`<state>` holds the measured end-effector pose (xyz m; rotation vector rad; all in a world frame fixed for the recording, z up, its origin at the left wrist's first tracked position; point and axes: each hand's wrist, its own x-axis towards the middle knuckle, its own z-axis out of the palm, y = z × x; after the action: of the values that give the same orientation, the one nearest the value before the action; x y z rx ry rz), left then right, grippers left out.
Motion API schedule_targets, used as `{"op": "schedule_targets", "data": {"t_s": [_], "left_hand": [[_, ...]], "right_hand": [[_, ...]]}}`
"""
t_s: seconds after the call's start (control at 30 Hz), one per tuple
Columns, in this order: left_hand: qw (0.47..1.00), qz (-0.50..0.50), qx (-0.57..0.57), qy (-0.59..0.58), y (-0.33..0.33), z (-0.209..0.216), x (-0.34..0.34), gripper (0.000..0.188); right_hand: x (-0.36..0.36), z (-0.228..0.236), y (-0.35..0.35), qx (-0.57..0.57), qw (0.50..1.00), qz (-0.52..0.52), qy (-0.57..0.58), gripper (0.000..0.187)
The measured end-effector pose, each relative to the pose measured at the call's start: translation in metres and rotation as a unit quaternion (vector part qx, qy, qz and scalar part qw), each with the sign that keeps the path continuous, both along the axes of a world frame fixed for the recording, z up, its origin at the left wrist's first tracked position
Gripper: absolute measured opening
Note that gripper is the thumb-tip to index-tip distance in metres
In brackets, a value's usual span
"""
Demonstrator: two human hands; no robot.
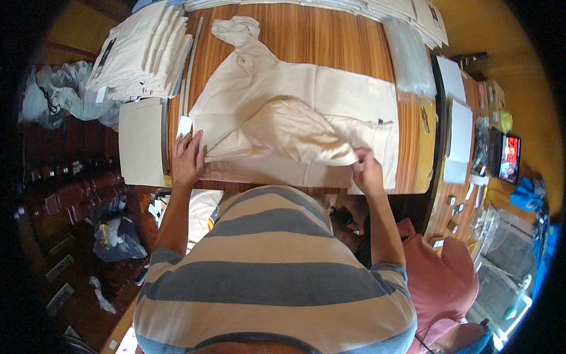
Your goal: The person folds shirts by hand on a wooden table, using a cardboard template to ensure uniform size, and stacks them in a pile.
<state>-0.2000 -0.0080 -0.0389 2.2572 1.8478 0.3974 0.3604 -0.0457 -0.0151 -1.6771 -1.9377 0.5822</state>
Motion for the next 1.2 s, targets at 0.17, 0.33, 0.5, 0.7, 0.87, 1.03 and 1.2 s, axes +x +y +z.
{"op": "schedule_targets", "data": {"t_s": [0.17,0.33,0.5,0.7,0.87,1.03,1.2], "left_hand": [[0.996,-0.071,-0.031,0.036,-0.004,0.017,0.001,0.094],[0.985,-0.14,-0.078,0.06,-0.01,0.019,-0.007,0.103],[0.983,-0.148,-0.076,0.074,-0.006,0.024,-0.008,0.098],[0.985,-0.149,-0.068,0.062,-0.012,0.013,-0.009,0.096],[0.983,-0.128,-0.104,0.079,-0.023,0.02,-0.009,0.094],[0.989,-0.129,-0.065,0.035,0.013,0.046,0.007,0.06],[0.948,0.209,-0.026,-0.24,0.133,0.002,0.019,0.043]], "right_hand": [[-0.015,-0.001,-0.037,0.068,0.992,0.04,-0.098,0.045],[-0.026,0.012,-0.035,0.043,0.988,0.131,-0.073,0.04],[0.003,0.005,-0.029,0.016,0.995,0.07,-0.069,0.046],[0.029,0.007,-0.04,-0.016,0.978,-0.005,-0.209,0.068],[0.061,-0.027,-0.077,-0.025,0.972,-0.04,-0.228,0.065],[0.096,-0.023,-0.01,0.069,0.98,-0.064,-0.173,0.047],[0.098,0.012,0.158,0.071,0.984,0.072,-0.15,0.021]]}}
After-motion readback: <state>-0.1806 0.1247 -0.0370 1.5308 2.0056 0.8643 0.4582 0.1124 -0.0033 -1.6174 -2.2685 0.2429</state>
